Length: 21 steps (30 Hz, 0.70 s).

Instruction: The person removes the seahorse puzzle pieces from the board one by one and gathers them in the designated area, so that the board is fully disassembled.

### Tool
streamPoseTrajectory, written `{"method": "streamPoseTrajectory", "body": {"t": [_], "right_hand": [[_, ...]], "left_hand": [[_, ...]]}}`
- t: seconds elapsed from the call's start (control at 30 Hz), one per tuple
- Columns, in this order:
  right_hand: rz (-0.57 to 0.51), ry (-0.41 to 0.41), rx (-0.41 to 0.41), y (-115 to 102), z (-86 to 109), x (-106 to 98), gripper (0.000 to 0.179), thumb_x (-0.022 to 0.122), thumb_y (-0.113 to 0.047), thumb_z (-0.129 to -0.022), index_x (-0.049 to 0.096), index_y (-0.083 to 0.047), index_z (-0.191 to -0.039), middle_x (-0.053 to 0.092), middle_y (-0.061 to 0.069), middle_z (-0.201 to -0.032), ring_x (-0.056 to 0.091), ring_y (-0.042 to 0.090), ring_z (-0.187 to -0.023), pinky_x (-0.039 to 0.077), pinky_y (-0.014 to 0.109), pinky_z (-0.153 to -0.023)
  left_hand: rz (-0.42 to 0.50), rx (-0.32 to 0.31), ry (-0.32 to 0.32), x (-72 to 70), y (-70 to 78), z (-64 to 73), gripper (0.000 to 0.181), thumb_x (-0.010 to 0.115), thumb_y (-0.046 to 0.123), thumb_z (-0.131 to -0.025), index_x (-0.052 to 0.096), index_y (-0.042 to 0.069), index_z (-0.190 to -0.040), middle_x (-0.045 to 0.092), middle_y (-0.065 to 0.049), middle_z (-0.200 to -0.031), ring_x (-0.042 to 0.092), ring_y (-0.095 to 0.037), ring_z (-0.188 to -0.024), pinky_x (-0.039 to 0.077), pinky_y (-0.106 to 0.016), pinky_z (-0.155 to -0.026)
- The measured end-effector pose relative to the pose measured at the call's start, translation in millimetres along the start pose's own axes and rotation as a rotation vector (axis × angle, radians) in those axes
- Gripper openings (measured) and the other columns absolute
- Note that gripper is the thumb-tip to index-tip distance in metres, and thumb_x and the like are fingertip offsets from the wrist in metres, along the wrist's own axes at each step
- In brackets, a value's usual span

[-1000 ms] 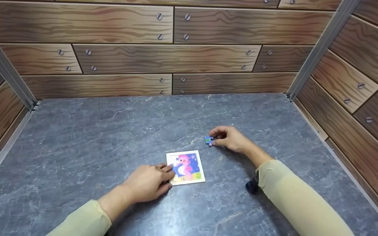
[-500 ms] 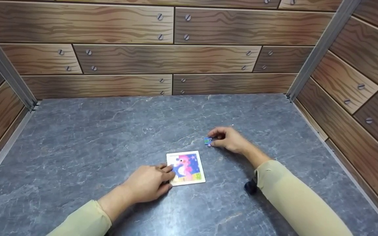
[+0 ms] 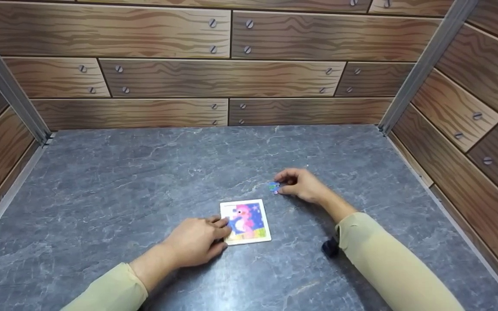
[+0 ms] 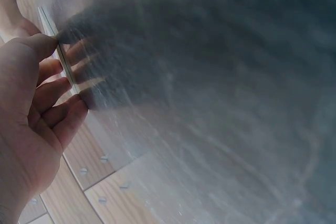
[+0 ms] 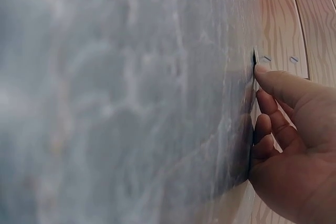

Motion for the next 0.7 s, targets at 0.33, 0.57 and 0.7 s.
{"method": "streamPoseTrajectory", "body": {"t": [0.33, 0.57, 0.7], "right_hand": [[-0.004, 0.009, 0.026, 2, 0.7, -5, 0.035, 0.085, -0.008, -0.089, 0.075, -0.003, -0.122, 0.072, 0.011, -0.112, 0.058, 0.019, -0.090, 0.049, 0.026, -0.074], [-0.038, 0.035, -0.022, -7, 2.7, -10, 0.036, 0.081, -0.001, -0.089, 0.072, 0.004, -0.123, 0.072, 0.020, -0.114, 0.061, 0.020, -0.094, 0.050, 0.024, -0.074], [-0.034, 0.032, -0.064, -18, 2.8, -10, 0.036, 0.080, -0.002, -0.090, 0.071, 0.006, -0.124, 0.071, 0.024, -0.121, 0.065, 0.024, -0.100, 0.052, 0.026, -0.083]], "left_hand": [[-0.030, 0.003, 0.011, -0.8, 0.1, -0.6, 0.025, 0.067, 0.028, -0.103, 0.073, 0.011, -0.121, 0.068, -0.015, -0.140, 0.067, -0.035, -0.127, 0.060, -0.054, -0.093], [-0.026, 0.005, 0.017, -1.2, 0.6, -0.9, 0.021, 0.067, 0.028, -0.103, 0.072, 0.012, -0.116, 0.069, -0.015, -0.139, 0.067, -0.035, -0.126, 0.060, -0.054, -0.091], [-0.017, 0.005, 0.014, -0.9, 0.9, 0.1, 0.019, 0.067, 0.027, -0.104, 0.071, 0.012, -0.114, 0.069, -0.015, -0.139, 0.067, -0.035, -0.126, 0.060, -0.054, -0.093]]}}
Point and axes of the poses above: each hand's wrist, its own z-axis away from the middle knuckle, its own x-axis out of the palm, y = z × x, the point moved 7 cm from there along -z, towards the middle knuckle
